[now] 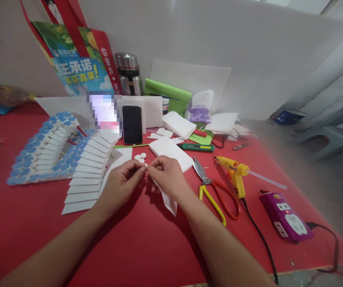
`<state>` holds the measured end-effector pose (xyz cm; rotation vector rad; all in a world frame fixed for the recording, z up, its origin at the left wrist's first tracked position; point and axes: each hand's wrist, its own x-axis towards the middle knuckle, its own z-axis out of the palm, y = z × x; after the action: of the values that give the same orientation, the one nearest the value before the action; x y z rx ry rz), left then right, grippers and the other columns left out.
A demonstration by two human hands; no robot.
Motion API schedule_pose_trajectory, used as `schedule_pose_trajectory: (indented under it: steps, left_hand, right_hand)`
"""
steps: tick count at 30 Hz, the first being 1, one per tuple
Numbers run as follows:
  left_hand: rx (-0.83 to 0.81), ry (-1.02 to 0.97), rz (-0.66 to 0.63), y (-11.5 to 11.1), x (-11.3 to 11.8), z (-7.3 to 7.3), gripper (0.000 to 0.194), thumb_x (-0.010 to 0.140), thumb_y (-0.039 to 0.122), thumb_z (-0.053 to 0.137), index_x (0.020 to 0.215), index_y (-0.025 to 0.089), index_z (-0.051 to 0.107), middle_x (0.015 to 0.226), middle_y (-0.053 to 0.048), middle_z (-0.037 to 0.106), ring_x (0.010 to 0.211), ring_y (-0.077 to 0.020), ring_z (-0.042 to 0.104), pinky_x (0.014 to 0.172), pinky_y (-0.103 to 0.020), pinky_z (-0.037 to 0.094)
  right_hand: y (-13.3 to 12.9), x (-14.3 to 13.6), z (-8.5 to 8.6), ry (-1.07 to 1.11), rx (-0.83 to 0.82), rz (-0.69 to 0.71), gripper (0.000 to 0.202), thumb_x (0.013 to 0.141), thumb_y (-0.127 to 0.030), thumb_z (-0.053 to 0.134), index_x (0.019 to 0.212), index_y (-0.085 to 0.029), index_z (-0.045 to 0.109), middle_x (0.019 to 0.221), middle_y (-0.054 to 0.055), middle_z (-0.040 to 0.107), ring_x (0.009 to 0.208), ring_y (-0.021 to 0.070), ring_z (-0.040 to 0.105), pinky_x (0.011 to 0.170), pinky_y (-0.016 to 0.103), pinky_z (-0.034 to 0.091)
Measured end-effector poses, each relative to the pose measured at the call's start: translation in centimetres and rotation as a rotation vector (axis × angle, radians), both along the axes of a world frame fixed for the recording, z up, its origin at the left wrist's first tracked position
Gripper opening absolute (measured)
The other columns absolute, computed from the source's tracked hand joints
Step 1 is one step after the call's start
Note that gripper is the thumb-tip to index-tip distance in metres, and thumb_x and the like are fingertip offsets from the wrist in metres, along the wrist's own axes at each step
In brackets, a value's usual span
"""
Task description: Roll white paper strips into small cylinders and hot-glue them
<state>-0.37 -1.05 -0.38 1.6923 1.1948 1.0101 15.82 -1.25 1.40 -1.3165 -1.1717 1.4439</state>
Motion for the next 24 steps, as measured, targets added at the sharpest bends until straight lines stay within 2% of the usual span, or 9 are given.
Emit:
schedule_pose_trajectory:
  steps: [3, 5, 10, 15, 19, 24]
  left_hand:
    - [-0.139, -0.066, 0.075, 0.2, 0.1, -0.2, 0.026, 0.095, 0.041, 0.063, 0.084, 0.019, 0.068, 0.068, 0.001, 0.065, 0.060, -0.0146, 0.057, 0.059, -0.027, 0.043]
    - [-0.139, -0.078, 0.120, 0.2, 0.2, -0.3, 0.024, 0.093, 0.039, 0.065, 0.081, 0.018, 0.069, 0.069, 0.001, 0.066, 0.060, -0.0144, 0.057, 0.057, -0.027, 0.042]
    - [0.150, 0.115, 0.155, -0.1, 0.1, -0.6, 0.019, 0.095, 0.029, 0.061, 0.083, 0.018, 0.071, 0.080, -0.003, 0.071, 0.073, -0.0173, 0.063, 0.069, -0.029, 0.046]
    - [0.484, 0.379, 0.040, -0.1, -0.5, -1.0, 0.021, 0.101, 0.019, 0.050, 0.086, 0.016, 0.065, 0.087, -0.007, 0.070, 0.080, -0.0213, 0.066, 0.074, -0.034, 0.049]
    - [0.577, 0.471, -0.018, -0.1, -0.4, -1.2, 0.021, 0.103, 0.016, 0.047, 0.091, 0.016, 0.064, 0.093, -0.010, 0.072, 0.085, -0.0234, 0.070, 0.076, -0.035, 0.052]
    - [0.636, 0.481, -0.031, -0.2, -0.2, -1.1, 0.019, 0.103, 0.015, 0.047, 0.099, 0.015, 0.066, 0.095, -0.011, 0.074, 0.086, -0.0242, 0.071, 0.077, -0.036, 0.055]
  right_hand:
    - [-0.1, -0.1, -0.4, -0.023, 0.020, -0.035, 0.012, 0.077, -0.027, 0.068, 0.078, -0.020, 0.059, 0.060, -0.002, 0.069, 0.042, 0.0137, 0.063, 0.042, 0.023, 0.050]
    - [-0.2, -0.2, -0.9, -0.082, 0.064, -0.053, 0.011, 0.080, -0.028, 0.067, 0.078, -0.021, 0.059, 0.060, -0.002, 0.068, 0.044, 0.0139, 0.063, 0.043, 0.024, 0.049]
    - [-0.3, -0.5, -1.8, -0.284, 0.245, -0.102, 0.013, 0.079, -0.030, 0.066, 0.071, -0.020, 0.063, 0.064, 0.000, 0.067, 0.058, 0.0135, 0.061, 0.053, 0.024, 0.043]
    - [0.0, -0.4, -2.3, -0.242, 0.221, -0.050, 0.012, 0.077, -0.029, 0.063, 0.070, -0.019, 0.064, 0.063, -0.001, 0.063, 0.059, 0.0134, 0.054, 0.054, 0.026, 0.039]
    - [0.2, -0.2, -2.1, -0.199, 0.174, -0.067, 0.013, 0.076, -0.030, 0.065, 0.069, -0.019, 0.065, 0.063, -0.001, 0.063, 0.060, 0.0137, 0.054, 0.054, 0.026, 0.039]
    - [0.1, -0.3, -1.5, -0.171, 0.102, -0.079, 0.018, 0.074, -0.036, 0.068, 0.069, -0.018, 0.066, 0.062, 0.000, 0.063, 0.058, 0.0134, 0.052, 0.053, 0.026, 0.036]
